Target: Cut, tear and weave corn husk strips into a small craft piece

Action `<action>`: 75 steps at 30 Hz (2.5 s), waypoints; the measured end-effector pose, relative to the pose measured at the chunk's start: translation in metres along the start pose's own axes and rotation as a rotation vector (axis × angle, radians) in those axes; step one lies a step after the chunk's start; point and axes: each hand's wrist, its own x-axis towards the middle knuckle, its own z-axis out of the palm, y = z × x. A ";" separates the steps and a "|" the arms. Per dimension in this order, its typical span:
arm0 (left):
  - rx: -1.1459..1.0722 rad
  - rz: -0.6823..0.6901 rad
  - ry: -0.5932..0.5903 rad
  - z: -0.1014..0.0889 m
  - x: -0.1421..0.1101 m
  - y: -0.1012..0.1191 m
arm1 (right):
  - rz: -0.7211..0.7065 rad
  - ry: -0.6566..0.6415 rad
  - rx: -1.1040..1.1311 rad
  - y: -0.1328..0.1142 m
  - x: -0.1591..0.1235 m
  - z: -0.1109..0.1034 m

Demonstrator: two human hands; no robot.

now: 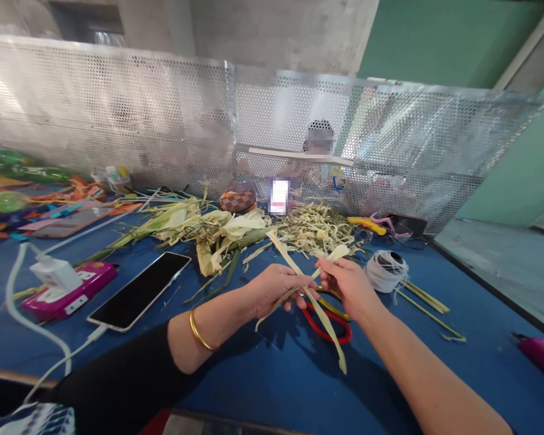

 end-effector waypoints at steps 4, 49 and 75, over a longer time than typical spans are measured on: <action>0.071 0.005 0.072 0.000 0.000 -0.001 | -0.089 0.174 -0.023 0.003 0.009 -0.009; -0.611 -0.018 0.244 0.000 0.005 0.010 | -1.461 -0.180 -1.523 0.017 -0.036 0.033; -0.195 0.132 0.006 0.003 -0.006 0.007 | -0.034 0.002 -0.219 0.003 -0.006 0.013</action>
